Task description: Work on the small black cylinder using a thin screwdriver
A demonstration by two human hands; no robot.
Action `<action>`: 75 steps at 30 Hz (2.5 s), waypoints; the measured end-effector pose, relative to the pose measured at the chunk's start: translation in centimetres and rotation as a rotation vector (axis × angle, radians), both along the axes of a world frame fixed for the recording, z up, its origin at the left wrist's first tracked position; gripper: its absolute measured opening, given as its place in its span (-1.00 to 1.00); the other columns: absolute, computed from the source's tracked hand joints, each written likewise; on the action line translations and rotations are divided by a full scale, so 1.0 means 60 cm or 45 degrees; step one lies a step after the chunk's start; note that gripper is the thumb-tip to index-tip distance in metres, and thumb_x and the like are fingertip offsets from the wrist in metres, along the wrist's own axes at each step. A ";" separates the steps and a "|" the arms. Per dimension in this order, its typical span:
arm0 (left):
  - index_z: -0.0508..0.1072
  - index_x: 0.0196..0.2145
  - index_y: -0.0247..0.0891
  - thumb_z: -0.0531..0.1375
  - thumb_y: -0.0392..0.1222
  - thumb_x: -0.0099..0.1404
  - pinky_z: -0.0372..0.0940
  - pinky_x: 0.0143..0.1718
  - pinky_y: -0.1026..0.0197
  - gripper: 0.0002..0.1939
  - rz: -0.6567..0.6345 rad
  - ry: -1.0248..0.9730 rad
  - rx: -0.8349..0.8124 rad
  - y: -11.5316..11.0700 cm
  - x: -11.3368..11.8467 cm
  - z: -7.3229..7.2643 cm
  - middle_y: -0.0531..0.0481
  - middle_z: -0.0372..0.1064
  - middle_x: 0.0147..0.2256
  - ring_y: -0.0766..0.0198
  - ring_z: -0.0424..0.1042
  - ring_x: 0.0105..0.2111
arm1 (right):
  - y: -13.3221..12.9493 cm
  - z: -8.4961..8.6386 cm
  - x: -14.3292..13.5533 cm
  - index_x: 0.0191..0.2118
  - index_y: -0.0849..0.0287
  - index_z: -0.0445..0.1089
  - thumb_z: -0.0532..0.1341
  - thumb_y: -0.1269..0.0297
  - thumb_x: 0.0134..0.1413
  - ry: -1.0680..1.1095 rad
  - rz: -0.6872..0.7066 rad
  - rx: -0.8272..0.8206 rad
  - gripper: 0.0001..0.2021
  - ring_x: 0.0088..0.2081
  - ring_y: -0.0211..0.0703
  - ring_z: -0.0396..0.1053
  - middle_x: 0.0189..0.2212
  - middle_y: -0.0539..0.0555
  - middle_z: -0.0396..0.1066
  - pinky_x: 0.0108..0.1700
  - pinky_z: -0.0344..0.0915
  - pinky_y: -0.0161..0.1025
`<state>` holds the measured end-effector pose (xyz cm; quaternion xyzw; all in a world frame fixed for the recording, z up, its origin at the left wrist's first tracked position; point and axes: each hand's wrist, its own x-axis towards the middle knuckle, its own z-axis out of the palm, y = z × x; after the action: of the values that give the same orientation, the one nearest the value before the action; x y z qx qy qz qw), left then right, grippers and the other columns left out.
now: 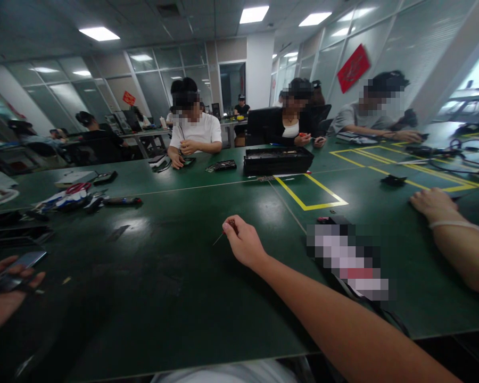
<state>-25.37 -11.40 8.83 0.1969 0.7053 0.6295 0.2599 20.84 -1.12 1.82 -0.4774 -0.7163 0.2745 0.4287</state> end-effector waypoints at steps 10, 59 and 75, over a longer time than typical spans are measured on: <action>0.39 -0.28 -0.34 0.05 -0.51 0.08 0.29 -0.26 0.15 -0.74 -0.340 -0.347 0.407 0.127 0.165 0.046 0.01 0.19 -0.49 0.28 0.22 -0.45 | 0.001 0.003 0.002 -0.22 0.12 0.39 0.07 0.15 0.33 0.039 -0.034 0.035 -0.78 -0.39 -0.16 0.40 -0.44 0.00 0.43 -0.32 0.26 -0.22; 0.53 0.04 -0.09 0.32 -0.34 0.22 0.27 0.18 0.02 -0.57 -1.259 1.119 0.106 0.179 0.370 -0.134 0.00 0.49 0.04 0.14 0.42 0.07 | -0.006 0.008 0.003 -0.05 0.11 0.46 0.14 0.20 0.30 -0.039 0.130 -0.005 -0.78 -0.21 -0.11 0.54 -0.26 0.04 0.61 -0.17 0.34 -0.17; 0.54 0.03 -0.17 0.35 -0.33 0.19 0.26 0.21 0.05 -0.57 -1.272 1.116 0.216 0.179 0.371 -0.132 -0.05 0.49 0.04 0.13 0.44 0.08 | -0.008 0.016 0.003 -0.46 0.15 0.46 0.11 -0.06 0.30 -0.352 -0.009 0.012 -0.55 -0.57 -0.22 0.35 -0.62 -0.01 0.43 -0.47 0.13 -0.26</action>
<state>-3.12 -0.63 0.88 0.7570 0.5178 0.3488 0.1930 21.03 -1.57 2.77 -0.5111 -0.7682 0.2012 0.3290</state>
